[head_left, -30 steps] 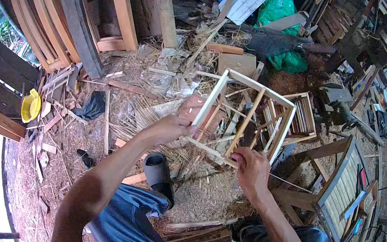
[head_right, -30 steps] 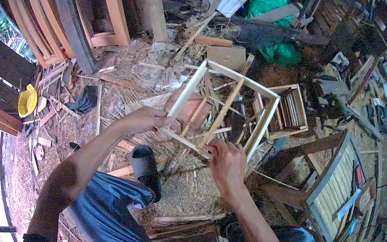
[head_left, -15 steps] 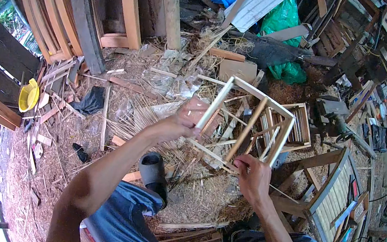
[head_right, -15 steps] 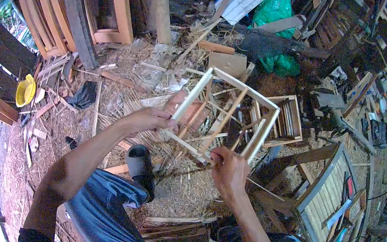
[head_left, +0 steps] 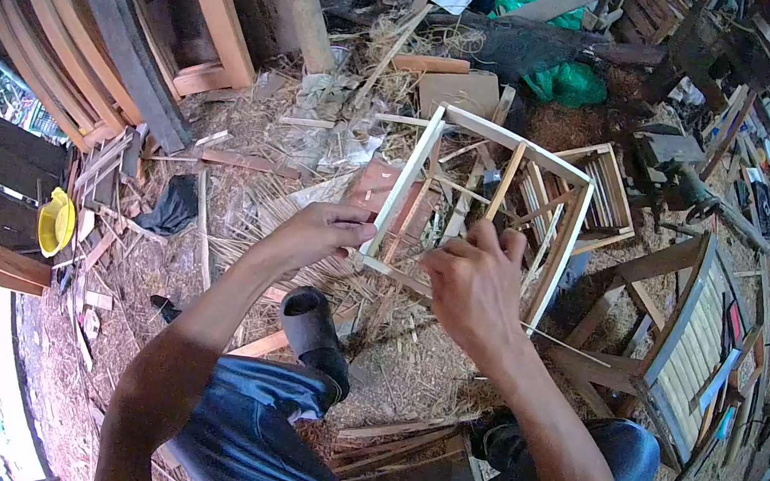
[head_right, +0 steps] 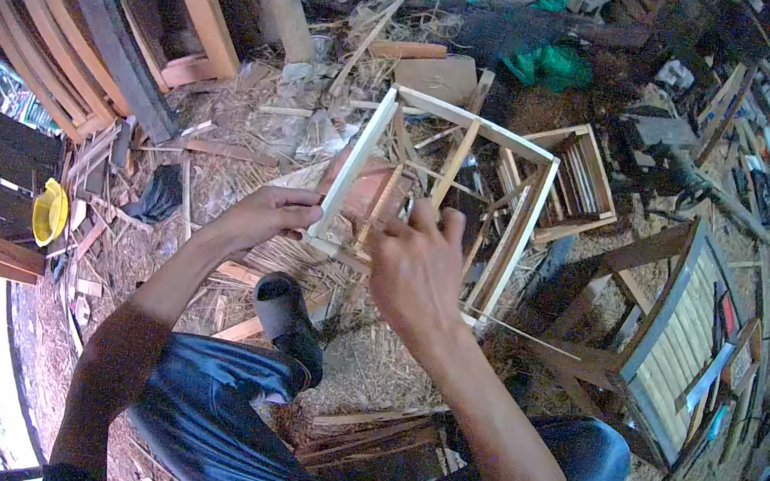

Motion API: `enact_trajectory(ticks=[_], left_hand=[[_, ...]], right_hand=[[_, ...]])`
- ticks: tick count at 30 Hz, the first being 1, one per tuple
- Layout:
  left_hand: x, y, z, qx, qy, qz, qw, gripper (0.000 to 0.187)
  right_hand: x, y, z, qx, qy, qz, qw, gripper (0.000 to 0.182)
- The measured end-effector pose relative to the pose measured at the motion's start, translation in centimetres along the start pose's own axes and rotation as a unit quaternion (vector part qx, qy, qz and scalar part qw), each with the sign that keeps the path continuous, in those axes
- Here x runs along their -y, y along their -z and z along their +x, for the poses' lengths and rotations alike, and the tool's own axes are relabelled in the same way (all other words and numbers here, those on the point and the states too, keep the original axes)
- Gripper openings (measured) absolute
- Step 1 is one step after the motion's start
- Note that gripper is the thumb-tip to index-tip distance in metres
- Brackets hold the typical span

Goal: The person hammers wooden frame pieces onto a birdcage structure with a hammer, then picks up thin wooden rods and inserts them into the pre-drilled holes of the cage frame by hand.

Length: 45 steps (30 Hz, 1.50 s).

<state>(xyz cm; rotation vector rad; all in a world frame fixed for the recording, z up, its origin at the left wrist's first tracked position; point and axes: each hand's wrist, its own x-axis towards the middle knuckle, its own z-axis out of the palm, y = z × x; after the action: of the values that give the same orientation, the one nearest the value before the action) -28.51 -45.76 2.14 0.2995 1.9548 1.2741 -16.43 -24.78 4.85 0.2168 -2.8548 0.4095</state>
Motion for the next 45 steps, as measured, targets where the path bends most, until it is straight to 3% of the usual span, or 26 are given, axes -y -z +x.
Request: enact_trajectory(ticks=[4, 7, 13, 26, 34, 38, 45], left_hand=[[0.2, -0.5, 0.0, -0.017, -0.018, -0.009, 1.000, 0.036], [0.0, -0.5, 0.0, 0.006, -0.005, -0.064, 0.998, 0.043], [-1.4, -1.5, -0.9, -0.024, 0.090, -0.090, 0.992, 0.041], [0.2, -1.3, -0.6, -0.015, 0.069, -0.155, 0.985, 0.036], [1.1, -1.4, 0.0, -0.007, 0.039, -0.168, 0.985, 0.033], [1.0, -1.3, -0.1, 0.000, 0.046, -0.162, 0.986, 0.032], [0.1, -2.0, -0.6, -0.016, 0.074, -0.151, 0.986, 0.034]], right_hand=[[0.1, -1.2, 0.6, 0.022, 0.018, 0.027, 0.999, 0.004], [0.4, -1.9, 0.4, 0.022, 0.022, 0.058, 0.998, 0.008], [1.4, -2.9, 0.3, -0.002, 0.012, 0.105, 0.994, 0.017], [2.3, -4.2, 0.5, -0.003, -0.028, 0.085, 0.996, 0.020], [2.5, -4.5, -0.2, -0.036, 0.017, 0.068, 0.997, 0.024], [2.9, -5.0, -0.5, -0.012, -0.018, 0.084, 0.996, 0.025], [2.9, -5.1, -0.7, 0.002, 0.014, 0.050, 0.999, 0.023]])
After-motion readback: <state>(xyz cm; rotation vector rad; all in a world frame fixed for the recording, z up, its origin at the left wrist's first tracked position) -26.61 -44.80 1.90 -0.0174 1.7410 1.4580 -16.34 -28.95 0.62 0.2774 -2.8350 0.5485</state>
